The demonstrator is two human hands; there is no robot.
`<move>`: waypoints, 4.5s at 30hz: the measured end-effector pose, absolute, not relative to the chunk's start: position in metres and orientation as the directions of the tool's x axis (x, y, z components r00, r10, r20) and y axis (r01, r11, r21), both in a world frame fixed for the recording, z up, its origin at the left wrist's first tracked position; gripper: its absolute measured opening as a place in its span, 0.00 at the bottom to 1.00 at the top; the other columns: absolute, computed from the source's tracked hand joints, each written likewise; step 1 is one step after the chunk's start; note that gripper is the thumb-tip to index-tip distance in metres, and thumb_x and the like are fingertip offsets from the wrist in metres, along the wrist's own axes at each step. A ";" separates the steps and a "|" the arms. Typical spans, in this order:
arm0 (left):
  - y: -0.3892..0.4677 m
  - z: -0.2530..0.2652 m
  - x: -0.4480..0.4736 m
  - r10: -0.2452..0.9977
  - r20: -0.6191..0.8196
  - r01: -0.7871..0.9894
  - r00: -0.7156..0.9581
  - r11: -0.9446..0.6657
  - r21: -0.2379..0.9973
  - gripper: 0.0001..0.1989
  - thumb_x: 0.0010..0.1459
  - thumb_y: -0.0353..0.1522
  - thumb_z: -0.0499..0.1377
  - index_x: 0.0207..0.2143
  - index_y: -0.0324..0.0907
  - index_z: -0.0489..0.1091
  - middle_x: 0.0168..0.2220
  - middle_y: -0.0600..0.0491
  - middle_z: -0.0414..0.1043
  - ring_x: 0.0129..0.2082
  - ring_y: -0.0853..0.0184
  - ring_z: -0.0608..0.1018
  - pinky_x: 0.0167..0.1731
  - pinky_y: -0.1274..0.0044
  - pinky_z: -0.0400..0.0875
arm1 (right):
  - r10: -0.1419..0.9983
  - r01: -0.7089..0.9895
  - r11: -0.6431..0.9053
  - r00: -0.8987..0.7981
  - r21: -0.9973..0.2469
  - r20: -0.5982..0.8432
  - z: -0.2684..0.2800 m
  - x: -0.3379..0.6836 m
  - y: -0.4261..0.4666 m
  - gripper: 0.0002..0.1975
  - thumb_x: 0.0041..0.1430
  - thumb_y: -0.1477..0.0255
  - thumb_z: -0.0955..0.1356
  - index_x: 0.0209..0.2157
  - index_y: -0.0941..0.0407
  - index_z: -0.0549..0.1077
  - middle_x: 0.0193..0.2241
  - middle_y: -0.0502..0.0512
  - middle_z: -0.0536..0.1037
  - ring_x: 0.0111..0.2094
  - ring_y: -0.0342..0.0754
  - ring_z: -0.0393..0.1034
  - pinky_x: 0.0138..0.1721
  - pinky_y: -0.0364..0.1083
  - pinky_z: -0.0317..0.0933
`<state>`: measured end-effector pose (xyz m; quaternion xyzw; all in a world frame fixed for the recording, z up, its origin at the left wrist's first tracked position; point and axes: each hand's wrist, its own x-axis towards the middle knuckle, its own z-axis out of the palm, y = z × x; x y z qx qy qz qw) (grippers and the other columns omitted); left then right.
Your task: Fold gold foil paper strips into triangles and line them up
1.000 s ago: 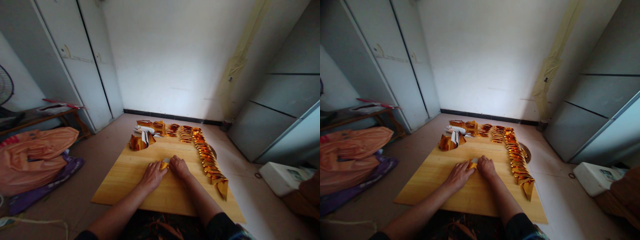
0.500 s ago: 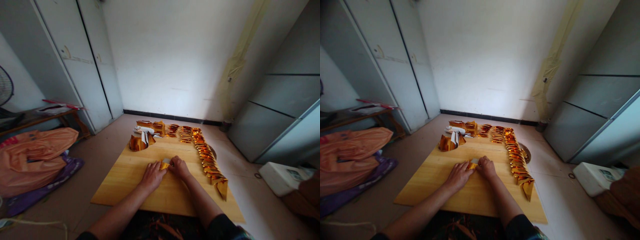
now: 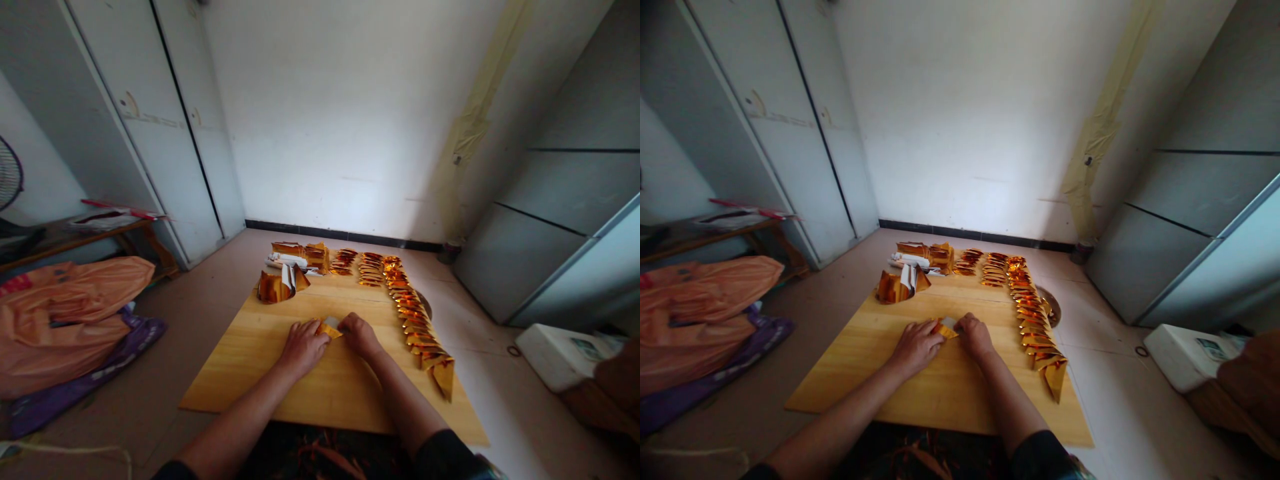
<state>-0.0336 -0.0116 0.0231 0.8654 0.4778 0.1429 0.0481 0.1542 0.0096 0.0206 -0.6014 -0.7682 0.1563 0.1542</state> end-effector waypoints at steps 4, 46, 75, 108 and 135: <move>0.001 0.020 -0.033 0.887 0.206 0.817 0.413 -0.461 0.346 0.06 0.57 0.31 0.56 0.34 0.47 0.73 0.52 0.52 0.71 0.53 0.61 0.70 0.50 0.66 0.61 | 0.952 0.905 0.302 -0.302 -0.300 0.047 0.025 0.144 -0.003 0.13 0.60 0.78 0.61 0.37 0.54 0.77 0.40 0.56 0.75 0.42 0.47 0.69 0.41 0.42 0.59; 0.022 0.024 -0.056 0.839 -0.038 0.747 0.542 -0.461 0.480 0.09 0.55 0.32 0.55 0.38 0.48 0.71 0.61 0.54 0.62 0.63 0.59 0.59 0.60 0.52 0.40 | 0.770 0.515 0.598 -0.583 -0.614 0.261 0.017 0.146 0.001 0.08 0.60 0.71 0.65 0.34 0.53 0.78 0.39 0.54 0.75 0.42 0.44 0.69 0.44 0.42 0.61; 0.024 0.026 -0.057 0.822 -0.038 0.729 0.568 -0.481 0.487 0.05 0.53 0.34 0.59 0.34 0.46 0.71 0.60 0.53 0.63 0.62 0.57 0.59 0.61 0.54 0.40 | 0.906 0.777 0.387 -0.421 -0.497 0.046 0.024 0.128 0.014 0.05 0.54 0.74 0.68 0.27 0.55 0.77 0.31 0.50 0.75 0.30 0.40 0.68 0.32 0.38 0.57; 0.022 0.015 -0.049 0.882 0.032 0.744 0.470 -0.415 0.523 0.03 0.52 0.33 0.60 0.30 0.45 0.70 0.57 0.55 0.67 0.60 0.58 0.62 0.60 0.54 0.43 | 0.941 0.710 0.338 -0.246 -0.618 0.232 -0.003 0.132 0.016 0.11 0.43 0.85 0.64 0.27 0.56 0.70 0.30 0.49 0.69 0.30 0.41 0.64 0.33 0.39 0.58; 0.013 0.021 -0.053 0.867 0.080 0.777 0.493 -0.479 0.409 0.14 0.54 0.28 0.54 0.42 0.51 0.70 0.60 0.57 0.62 0.60 0.62 0.63 0.55 0.63 0.55 | 0.899 0.913 0.396 -0.361 -0.103 0.249 0.017 0.122 -0.030 0.10 0.63 0.71 0.63 0.31 0.54 0.75 0.33 0.54 0.75 0.37 0.47 0.64 0.36 0.45 0.49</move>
